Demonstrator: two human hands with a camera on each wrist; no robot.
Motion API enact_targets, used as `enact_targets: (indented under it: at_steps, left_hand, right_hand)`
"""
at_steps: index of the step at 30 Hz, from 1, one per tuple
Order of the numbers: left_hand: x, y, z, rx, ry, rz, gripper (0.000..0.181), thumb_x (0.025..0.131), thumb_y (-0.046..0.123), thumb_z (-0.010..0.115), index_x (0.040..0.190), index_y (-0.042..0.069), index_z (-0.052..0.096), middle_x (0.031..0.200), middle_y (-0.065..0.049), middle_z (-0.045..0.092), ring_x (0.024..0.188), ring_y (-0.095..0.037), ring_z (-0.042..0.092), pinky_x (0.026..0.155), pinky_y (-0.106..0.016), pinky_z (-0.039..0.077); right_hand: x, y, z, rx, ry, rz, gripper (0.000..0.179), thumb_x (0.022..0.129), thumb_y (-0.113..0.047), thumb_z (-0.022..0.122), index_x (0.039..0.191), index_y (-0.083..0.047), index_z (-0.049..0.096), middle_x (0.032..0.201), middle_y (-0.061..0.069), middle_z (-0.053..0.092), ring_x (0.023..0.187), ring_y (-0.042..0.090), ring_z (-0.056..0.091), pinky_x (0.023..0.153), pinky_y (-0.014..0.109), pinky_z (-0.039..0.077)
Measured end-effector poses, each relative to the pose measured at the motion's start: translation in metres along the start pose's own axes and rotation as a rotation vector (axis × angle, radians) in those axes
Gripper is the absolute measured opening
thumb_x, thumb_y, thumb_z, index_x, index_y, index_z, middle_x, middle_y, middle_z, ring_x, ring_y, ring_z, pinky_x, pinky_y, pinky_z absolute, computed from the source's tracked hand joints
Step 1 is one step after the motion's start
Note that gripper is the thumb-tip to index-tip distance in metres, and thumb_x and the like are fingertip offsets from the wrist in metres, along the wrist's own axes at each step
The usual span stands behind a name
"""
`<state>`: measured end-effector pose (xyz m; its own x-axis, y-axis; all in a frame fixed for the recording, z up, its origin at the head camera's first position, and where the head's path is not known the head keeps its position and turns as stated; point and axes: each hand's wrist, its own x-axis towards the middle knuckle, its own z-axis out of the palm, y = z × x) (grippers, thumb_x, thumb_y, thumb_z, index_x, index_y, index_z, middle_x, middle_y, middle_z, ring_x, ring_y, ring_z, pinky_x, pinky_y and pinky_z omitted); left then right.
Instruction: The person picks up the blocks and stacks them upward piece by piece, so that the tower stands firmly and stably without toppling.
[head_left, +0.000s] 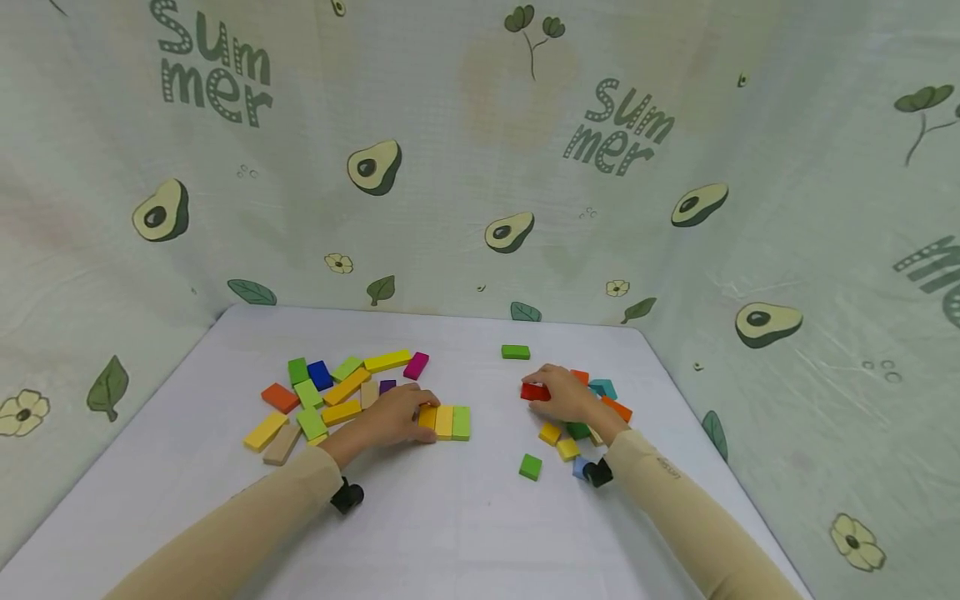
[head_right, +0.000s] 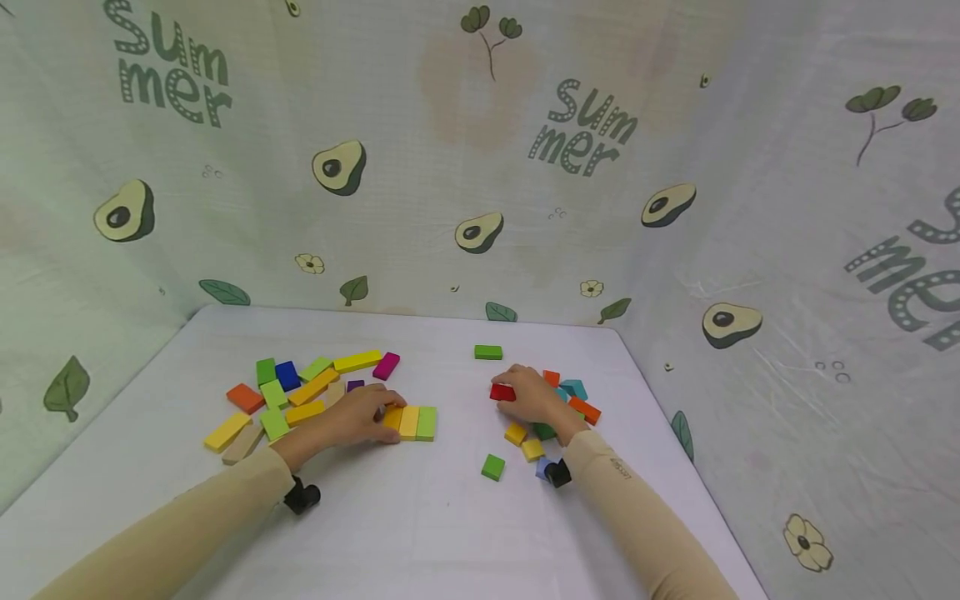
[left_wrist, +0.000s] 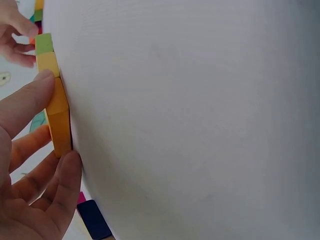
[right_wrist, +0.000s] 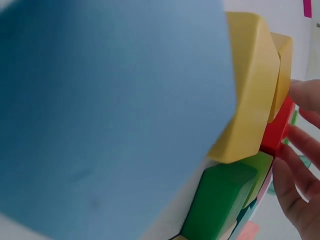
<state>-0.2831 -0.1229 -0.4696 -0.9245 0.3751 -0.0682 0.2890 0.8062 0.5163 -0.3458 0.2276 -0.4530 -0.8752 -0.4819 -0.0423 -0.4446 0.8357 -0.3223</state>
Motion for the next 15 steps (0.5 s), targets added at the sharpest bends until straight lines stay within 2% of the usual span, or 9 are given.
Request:
enact_targets:
  at_steps: [7, 15]
  left_hand:
    - [-0.0007, 0.0012, -0.0007, 0.001, 0.002, 0.001, 0.051, 0.088, 0.033, 0.089, 0.134, 0.023, 0.071, 0.134, -0.005, 0.066, 0.120, -0.022, 0.060, 0.109, -0.046, 0.054]
    - [-0.0021, 0.0022, -0.0011, -0.007, 0.010, -0.003, 0.051, 0.087, 0.032, 0.090, 0.133, 0.022, 0.071, 0.131, -0.005, 0.066, 0.116, -0.021, 0.061, 0.107, -0.044, 0.055]
  right_hand:
    - [-0.0014, -0.0001, 0.0000, -0.010, -0.042, -0.005, 0.047, 0.099, -0.018, 0.077, 0.145, -0.013, 0.067, 0.130, 0.009, 0.067, 0.111, 0.024, 0.059, 0.102, 0.045, 0.056]
    - [-0.0055, -0.0043, -0.0046, 0.043, -0.092, -0.003, 0.059, 0.096, -0.022, 0.081, 0.151, -0.013, 0.061, 0.142, 0.013, 0.059, 0.110, 0.025, 0.059, 0.099, 0.045, 0.058]
